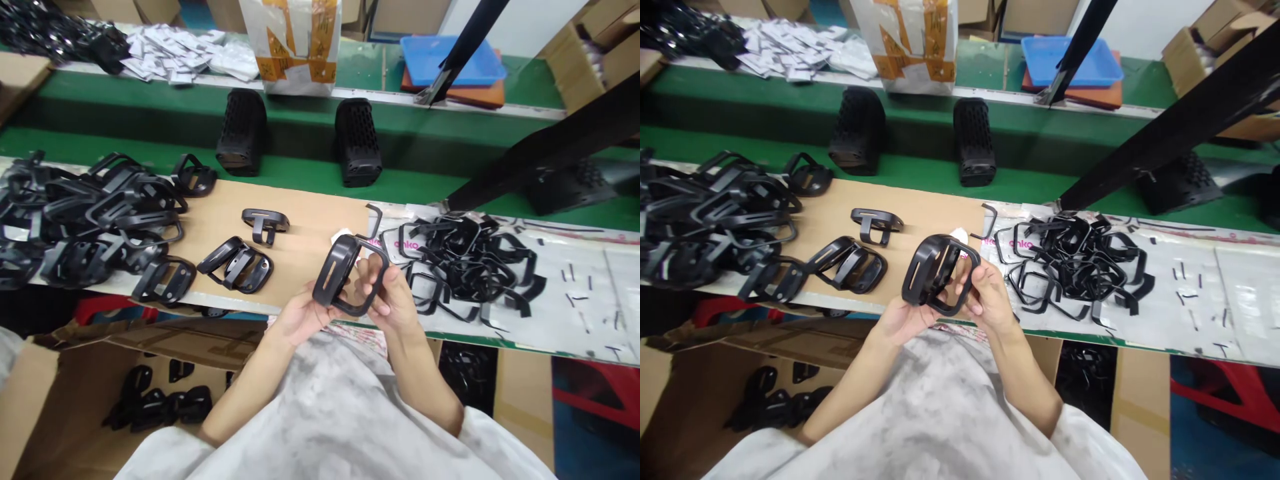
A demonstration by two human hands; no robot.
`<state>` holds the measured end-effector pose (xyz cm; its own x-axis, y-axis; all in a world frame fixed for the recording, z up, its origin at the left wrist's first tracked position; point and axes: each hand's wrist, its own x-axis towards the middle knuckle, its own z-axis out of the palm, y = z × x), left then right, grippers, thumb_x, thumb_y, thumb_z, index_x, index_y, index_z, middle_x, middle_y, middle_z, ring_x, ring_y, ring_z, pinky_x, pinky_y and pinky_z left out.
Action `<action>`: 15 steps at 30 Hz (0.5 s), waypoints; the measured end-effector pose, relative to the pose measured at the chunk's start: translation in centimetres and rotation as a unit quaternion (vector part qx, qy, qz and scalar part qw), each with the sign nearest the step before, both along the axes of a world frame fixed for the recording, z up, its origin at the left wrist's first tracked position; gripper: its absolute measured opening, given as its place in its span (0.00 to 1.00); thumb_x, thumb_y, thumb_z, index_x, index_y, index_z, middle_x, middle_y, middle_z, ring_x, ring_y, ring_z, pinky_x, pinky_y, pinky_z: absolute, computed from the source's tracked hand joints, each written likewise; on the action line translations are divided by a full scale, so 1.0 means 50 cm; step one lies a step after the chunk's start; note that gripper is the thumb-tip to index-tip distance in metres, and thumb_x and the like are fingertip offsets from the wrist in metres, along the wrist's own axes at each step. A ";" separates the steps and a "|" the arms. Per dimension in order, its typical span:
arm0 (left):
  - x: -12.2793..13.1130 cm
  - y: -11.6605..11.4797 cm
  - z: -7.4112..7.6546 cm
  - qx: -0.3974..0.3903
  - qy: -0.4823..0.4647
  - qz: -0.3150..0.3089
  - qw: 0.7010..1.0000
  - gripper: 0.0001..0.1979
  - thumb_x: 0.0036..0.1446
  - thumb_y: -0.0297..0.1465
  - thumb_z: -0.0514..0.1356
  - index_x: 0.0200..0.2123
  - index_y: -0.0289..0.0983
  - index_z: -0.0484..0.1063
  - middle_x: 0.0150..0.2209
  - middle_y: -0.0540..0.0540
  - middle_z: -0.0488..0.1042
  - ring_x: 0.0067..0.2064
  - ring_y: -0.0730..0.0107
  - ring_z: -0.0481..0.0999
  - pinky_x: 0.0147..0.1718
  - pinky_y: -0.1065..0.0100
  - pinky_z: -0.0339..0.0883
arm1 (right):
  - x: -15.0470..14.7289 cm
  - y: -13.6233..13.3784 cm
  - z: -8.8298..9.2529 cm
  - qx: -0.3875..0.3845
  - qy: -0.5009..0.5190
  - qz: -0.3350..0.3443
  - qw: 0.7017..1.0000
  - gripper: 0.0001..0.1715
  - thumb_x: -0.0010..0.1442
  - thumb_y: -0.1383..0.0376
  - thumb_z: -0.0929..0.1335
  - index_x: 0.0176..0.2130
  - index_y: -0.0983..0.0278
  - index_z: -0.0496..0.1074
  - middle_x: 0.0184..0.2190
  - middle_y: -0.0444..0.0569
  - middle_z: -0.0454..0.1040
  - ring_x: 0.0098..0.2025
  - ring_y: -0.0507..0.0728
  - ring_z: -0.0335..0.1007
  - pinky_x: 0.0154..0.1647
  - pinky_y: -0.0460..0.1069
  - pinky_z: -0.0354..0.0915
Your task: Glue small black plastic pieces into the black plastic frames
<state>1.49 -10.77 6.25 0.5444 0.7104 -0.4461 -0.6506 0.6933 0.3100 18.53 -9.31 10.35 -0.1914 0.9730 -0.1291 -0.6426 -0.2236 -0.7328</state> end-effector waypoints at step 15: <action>-0.052 0.045 0.037 0.101 0.109 0.068 0.987 0.21 0.49 0.35 0.78 0.42 0.37 0.75 0.37 0.49 0.77 0.37 0.68 0.78 0.40 0.68 0.71 | 0.029 -0.007 -0.064 -0.069 -0.177 -0.022 0.982 0.26 0.53 0.46 0.81 0.43 0.60 0.82 0.36 0.49 0.84 0.28 0.55 0.77 0.29 0.49 0.74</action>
<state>-1.09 -8.53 8.09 0.3443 0.8566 -0.3844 -0.6357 0.5140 0.5759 19.98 -9.66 7.15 -0.0692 0.9478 -0.3113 -0.3648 -0.3145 -0.8764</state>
